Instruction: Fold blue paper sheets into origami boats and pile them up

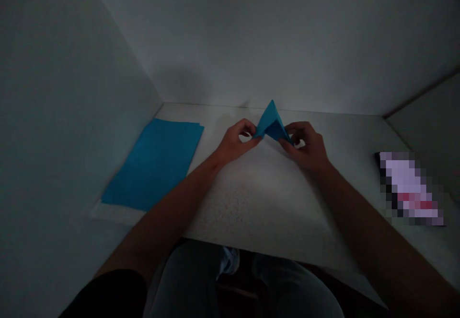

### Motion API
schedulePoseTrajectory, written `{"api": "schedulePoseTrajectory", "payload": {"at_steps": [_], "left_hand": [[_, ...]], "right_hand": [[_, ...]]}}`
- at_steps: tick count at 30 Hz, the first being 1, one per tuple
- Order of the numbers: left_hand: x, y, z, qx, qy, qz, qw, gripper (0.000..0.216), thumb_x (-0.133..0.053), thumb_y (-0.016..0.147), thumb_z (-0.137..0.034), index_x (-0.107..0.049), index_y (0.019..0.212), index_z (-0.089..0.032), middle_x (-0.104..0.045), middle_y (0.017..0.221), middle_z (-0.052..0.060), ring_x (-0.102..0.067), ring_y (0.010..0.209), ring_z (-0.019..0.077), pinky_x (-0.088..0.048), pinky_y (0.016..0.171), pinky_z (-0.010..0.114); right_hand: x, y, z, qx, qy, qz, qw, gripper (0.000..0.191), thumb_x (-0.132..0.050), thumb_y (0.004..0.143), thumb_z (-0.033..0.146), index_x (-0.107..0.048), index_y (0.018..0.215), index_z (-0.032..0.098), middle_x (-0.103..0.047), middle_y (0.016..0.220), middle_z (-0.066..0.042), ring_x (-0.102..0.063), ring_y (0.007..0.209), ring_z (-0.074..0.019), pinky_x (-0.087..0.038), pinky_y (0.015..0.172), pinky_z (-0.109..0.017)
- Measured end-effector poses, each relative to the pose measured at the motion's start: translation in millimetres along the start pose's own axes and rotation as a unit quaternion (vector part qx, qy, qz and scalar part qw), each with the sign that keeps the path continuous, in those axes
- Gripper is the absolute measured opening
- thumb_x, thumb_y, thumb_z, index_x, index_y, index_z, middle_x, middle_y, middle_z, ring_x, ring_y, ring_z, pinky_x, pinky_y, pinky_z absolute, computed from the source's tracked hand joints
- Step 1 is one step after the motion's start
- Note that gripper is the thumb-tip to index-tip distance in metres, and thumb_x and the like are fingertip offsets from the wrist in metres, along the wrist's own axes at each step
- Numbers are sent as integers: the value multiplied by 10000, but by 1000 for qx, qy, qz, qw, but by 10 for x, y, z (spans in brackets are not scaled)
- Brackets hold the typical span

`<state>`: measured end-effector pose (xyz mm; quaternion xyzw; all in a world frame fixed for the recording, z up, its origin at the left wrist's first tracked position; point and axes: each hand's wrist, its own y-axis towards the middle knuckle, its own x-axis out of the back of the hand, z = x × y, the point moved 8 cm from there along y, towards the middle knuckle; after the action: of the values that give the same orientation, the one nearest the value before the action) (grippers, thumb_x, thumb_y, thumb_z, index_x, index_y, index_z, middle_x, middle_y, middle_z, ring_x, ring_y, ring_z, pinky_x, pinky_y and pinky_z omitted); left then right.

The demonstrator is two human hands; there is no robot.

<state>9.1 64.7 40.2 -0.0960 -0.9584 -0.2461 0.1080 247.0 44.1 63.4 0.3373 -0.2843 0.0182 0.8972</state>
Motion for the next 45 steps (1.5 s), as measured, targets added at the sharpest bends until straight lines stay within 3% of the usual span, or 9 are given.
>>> {"api": "schedulePoseTrajectory", "payload": {"at_steps": [9, 13, 17, 22, 26, 31, 36, 42, 45], "left_hand": [[-235, -64, -52, -13, 20, 114, 993, 418, -853, 956, -572, -721, 1113, -207, -806, 1132, 98, -756, 1070, 236, -594, 988, 398], [-270, -84, 57, 62, -22, 111, 992, 556, -791, 976, -713, -729, 1125, -181, -803, 1097, 111, -757, 1005, 239, -604, 901, 375], [-246, -73, 222, 123, -65, 75, 988, 475, -698, 1057, -643, -706, 1090, -170, -781, 972, 91, -736, 889, 212, -598, 794, 338], [-132, 9, 375, 154, -122, 9, 980, 397, -818, 988, -507, -709, 1178, -176, -830, 1081, 109, -792, 928, 212, -662, 830, 344], [-75, 42, 388, 142, -155, -8, 978, 521, -898, 900, -574, -718, 1184, -176, -840, 1172, 138, -821, 995, 255, -715, 870, 406], [-82, 20, 401, 140, -151, 2, 979, 560, -926, 856, -592, -678, 1158, -190, -812, 1078, 98, -814, 890, 231, -730, 818, 400], [-39, -2, 338, 121, -151, -11, 981, 728, -910, 862, -430, -550, 1478, -289, -798, 1155, 60, -785, 836, 186, -700, 744, 339], [-23, 18, 301, 114, -169, 16, 979, 431, -810, 823, -294, -655, 1223, -246, -778, 1157, 38, -779, 857, 167, -711, 826, 359], [-29, 16, 323, 117, -165, 26, 979, 457, -835, 799, -275, -695, 1232, -237, -788, 1201, 46, -787, 909, 179, -719, 894, 385]], "right_hand": [[-132, -1, 244, 120, -20, 54, 991, 182, -797, 1030, 328, -833, 1205, 297, -861, 1112, -77, -754, 778, -202, -605, 641, -344], [-212, -24, 298, 184, -14, 101, 978, 217, -737, 1079, 314, -865, 1254, 333, -879, 1236, -79, -825, 1036, -270, -672, 843, -424], [-251, -52, 261, 217, -42, 114, 968, 269, -717, 1097, 364, -865, 1321, 371, -853, 1340, -73, -798, 1105, -284, -641, 970, -477], [-132, -39, 109, 163, -145, 11, 976, 430, -878, 978, 451, -811, 1395, 372, -639, 1567, -132, -683, 1264, -365, -577, 1080, -578], [-11, -14, 19, 127, -120, -59, 983, 454, -892, 949, 371, -767, 1386, 382, -535, 1589, -128, -633, 1339, -382, -588, 1081, -579], [-54, 12, 49, 154, -38, -27, 987, 260, -736, 1026, 221, -750, 1263, 327, -724, 1206, -78, -726, 975, -234, -635, 874, -431], [-83, 20, -39, 79, -23, -6, 997, 270, -745, 958, 241, -720, 1223, 289, -714, 966, -3, -627, 687, -154, -587, 693, -346], [-49, 18, -116, 4, 2, -20, 1000, 384, -782, 902, 272, -677, 1271, 291, -621, 760, 74, -580, 585, -138, -523, 611, -309], [-61, 18, -136, -28, 12, -15, 999, 391, -789, 902, 285, -669, 1273, 289, -590, 708, 94, -555, 549, -133, -500, 592, -309]]}}
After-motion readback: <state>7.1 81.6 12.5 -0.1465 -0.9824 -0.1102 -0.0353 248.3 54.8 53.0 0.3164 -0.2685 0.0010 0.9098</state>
